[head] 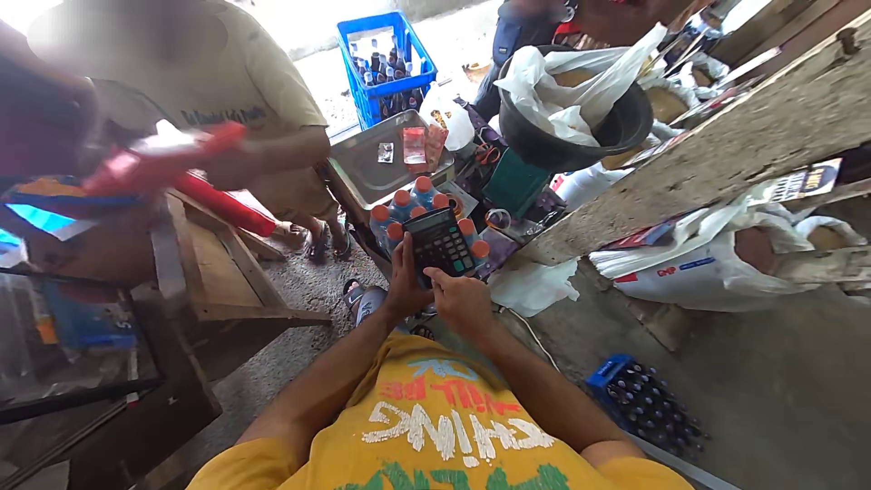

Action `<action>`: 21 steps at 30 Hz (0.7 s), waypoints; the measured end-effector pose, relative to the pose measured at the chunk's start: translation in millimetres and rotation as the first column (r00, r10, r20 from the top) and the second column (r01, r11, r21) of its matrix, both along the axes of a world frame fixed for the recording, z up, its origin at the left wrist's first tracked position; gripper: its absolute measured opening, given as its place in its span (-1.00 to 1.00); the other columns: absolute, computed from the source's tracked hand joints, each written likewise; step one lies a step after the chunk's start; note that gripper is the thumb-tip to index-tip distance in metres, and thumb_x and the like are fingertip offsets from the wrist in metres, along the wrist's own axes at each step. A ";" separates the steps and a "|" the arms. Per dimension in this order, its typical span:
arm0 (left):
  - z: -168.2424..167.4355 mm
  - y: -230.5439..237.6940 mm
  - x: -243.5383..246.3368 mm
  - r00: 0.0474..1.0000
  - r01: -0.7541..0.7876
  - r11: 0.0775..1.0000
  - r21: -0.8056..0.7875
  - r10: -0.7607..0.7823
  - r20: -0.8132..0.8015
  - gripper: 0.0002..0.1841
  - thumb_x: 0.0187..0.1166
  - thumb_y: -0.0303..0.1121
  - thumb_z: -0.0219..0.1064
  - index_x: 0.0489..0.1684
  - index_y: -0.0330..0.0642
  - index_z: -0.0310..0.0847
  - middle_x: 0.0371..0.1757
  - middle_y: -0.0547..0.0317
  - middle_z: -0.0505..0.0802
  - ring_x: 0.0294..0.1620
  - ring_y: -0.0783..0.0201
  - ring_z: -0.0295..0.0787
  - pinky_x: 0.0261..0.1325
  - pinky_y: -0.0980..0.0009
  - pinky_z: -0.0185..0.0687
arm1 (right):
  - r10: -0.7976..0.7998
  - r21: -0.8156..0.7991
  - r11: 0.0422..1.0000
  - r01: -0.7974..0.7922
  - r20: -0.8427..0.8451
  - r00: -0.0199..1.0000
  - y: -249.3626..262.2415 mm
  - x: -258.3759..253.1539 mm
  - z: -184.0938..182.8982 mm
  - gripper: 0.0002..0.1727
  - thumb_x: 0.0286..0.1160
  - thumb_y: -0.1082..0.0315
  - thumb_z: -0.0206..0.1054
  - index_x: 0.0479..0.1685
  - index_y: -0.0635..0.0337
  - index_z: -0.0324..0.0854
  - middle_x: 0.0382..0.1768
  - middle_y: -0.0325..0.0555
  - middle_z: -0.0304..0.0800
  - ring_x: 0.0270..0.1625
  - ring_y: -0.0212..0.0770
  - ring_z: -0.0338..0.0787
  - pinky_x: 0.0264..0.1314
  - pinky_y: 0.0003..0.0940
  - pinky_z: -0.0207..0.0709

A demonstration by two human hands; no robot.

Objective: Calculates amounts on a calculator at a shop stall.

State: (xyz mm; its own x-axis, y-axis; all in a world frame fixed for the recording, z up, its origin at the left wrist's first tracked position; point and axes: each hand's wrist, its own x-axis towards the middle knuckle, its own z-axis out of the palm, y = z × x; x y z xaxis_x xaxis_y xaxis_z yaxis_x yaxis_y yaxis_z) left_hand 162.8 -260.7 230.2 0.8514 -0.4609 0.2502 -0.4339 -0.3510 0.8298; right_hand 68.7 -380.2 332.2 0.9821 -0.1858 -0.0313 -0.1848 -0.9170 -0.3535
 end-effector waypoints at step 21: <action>-4.1 1.9 1.0 1.000 0.019 1.000 -0.021 -0.019 -0.009 0.52 -0.14 0.21 0.75 0.96 0.17 -0.38 0.84 -0.08 0.15 0.78 -0.01 0.21 0.61 -0.09 0.47 | -0.048 0.036 0.998 0.044 0.134 0.990 -10.6 -12.0 -0.9 -0.56 0.74 0.12 0.03 0.39 -0.37 0.75 -0.56 -0.19 0.82 -0.45 -0.11 0.84 -0.40 0.01 0.66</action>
State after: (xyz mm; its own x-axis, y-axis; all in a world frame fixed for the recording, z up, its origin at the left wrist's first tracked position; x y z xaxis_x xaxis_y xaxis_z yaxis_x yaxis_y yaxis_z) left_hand 163.8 -258.8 226.1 0.8447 -0.4721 0.2522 -0.4328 -0.3252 0.8408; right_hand 56.7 -390.8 331.3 0.9682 -0.2320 0.0940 -0.1751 -0.8960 -0.4080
